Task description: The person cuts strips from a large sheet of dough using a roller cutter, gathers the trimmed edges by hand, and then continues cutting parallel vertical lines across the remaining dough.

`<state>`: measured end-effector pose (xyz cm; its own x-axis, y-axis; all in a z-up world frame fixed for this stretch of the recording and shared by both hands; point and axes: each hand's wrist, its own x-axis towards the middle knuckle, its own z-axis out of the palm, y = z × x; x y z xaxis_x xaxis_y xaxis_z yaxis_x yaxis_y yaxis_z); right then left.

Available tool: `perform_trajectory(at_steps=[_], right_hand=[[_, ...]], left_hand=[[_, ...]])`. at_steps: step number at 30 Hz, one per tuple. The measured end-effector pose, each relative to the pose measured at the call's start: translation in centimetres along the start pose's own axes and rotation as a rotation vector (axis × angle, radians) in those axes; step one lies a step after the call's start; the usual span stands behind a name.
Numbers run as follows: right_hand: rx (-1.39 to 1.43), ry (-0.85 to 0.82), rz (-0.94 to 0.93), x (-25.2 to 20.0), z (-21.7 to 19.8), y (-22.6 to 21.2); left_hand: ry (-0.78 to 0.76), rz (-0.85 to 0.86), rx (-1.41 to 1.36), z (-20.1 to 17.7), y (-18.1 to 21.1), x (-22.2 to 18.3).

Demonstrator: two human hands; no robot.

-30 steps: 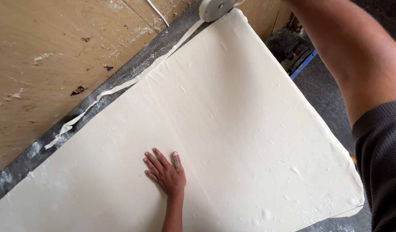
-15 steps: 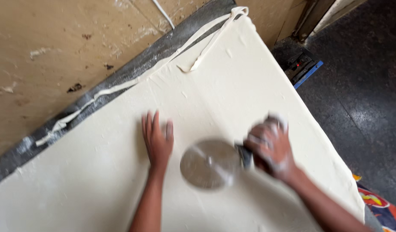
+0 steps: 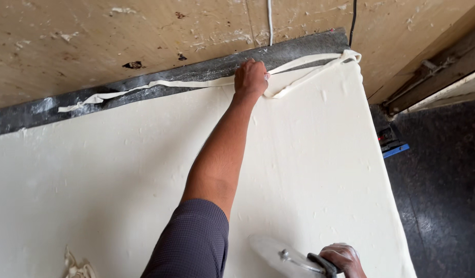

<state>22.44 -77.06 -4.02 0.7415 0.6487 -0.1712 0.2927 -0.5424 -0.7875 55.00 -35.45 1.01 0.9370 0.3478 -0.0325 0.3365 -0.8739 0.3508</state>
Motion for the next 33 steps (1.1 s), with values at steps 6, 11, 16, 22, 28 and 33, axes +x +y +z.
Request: perform_trajectory(at_steps=[6, 11, 16, 22, 28, 33], right_hand=[[0.259, 0.646, -0.002, -1.4, 0.6, -8.9], [0.325, 0.646, 0.033, -1.3, -2.2, -18.0], [0.209, 0.599, -0.147, -3.1, -2.5, -21.7], [0.146, 0.572, -0.174, -7.2, 0.3, -25.3], [0.137, 0.548, -0.268, -10.7, 3.2, -30.0], [0.009, 0.614, -0.383, -11.8, 6.5, -34.4]], left_hand=[[0.067, 0.132, -0.344, -3.8, -2.4, -5.7], [-0.126, -0.017, -0.452, -6.2, -11.1, -23.4], [0.141, -0.294, -0.542, -5.0, -27.1, -46.5], [0.292, -0.961, -0.426, -13.2, -40.0, -70.8], [0.836, -0.72, -0.751, -34.8, -38.3, -73.3], [0.856, -0.14, -0.725, -48.4, -35.1, -66.3]])
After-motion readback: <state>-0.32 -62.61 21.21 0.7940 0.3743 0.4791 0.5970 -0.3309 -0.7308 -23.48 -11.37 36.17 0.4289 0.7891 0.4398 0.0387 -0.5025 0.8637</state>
